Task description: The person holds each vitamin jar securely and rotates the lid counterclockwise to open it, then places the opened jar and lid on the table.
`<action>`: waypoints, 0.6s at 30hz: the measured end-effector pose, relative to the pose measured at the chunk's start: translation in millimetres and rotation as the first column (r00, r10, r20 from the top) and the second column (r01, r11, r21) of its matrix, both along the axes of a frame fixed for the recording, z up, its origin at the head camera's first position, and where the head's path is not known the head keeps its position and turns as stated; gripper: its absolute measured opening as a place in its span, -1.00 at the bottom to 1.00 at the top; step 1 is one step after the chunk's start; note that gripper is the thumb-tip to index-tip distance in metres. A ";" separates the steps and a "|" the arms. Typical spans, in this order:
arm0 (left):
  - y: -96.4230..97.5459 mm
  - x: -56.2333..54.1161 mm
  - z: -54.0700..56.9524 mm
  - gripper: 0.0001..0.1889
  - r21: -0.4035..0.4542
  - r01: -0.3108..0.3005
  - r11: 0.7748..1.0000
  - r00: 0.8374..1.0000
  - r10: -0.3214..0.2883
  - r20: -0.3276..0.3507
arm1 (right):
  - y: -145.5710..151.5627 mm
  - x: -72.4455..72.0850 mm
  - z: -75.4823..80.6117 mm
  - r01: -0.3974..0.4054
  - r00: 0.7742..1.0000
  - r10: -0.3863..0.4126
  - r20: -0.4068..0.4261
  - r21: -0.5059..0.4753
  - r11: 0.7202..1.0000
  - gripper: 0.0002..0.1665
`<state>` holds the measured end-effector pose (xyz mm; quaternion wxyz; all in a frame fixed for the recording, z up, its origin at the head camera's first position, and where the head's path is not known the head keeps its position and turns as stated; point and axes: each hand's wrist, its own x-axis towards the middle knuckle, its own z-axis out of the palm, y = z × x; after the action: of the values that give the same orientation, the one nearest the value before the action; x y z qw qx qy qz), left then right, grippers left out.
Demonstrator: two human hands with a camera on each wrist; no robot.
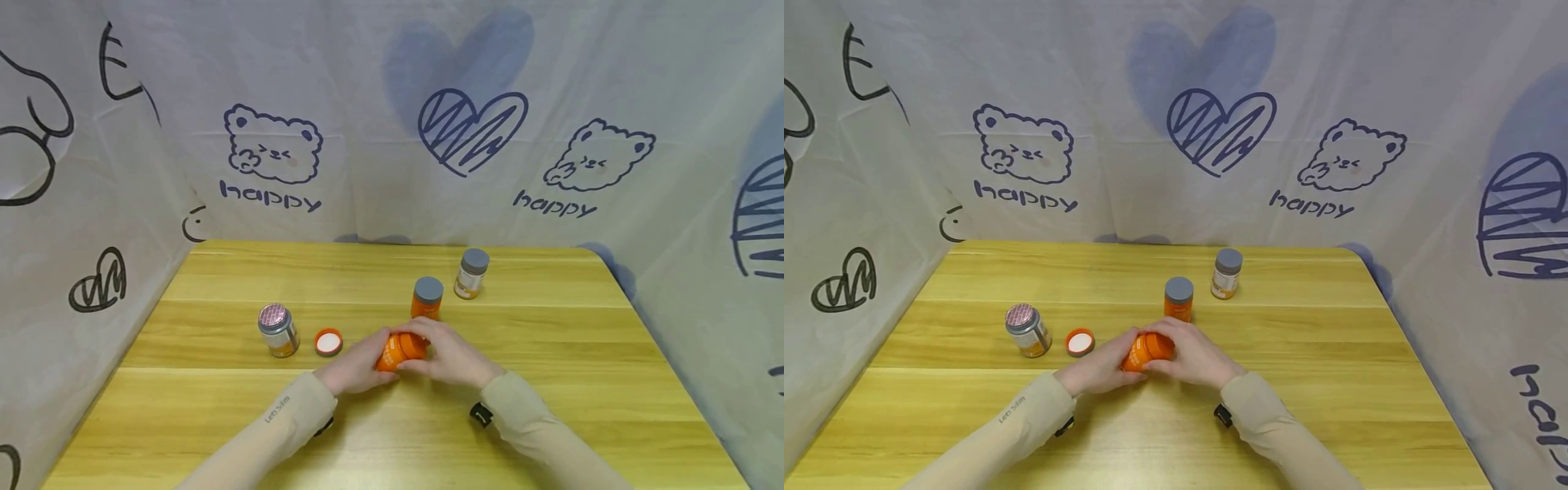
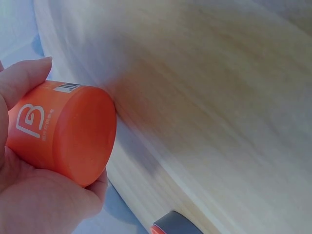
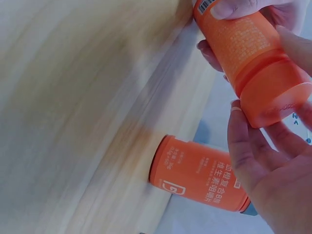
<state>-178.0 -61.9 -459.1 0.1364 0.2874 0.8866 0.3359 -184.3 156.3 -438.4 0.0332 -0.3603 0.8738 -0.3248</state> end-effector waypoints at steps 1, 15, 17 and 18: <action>0.0 -0.1 -0.1 -0.43 0.000 0.001 1.000 1.000 -0.001 -0.004 | -0.5 0.3 0.2 0.011 1.000 -0.011 0.005 0.000 1.000 -0.37; -0.3 0.1 1.5 -0.48 0.001 -0.001 1.000 1.000 0.001 -0.002 | -7.5 1.3 0.3 0.151 0.979 -0.150 0.140 0.009 0.989 -0.50; -0.3 0.3 1.6 -0.48 0.001 -0.002 1.000 1.000 0.002 0.001 | -8.3 1.2 0.9 0.164 0.974 -0.163 0.156 0.006 0.986 -0.52; -0.4 0.3 1.6 -0.47 0.002 -0.002 1.000 1.000 0.002 0.001 | -8.6 1.2 1.0 0.171 0.972 -0.169 0.164 0.004 0.985 -0.53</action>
<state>-177.7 -62.2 -457.5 0.1363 0.2863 0.8865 0.3371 -183.2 147.7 -437.4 0.0751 -0.2563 0.8941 -0.3595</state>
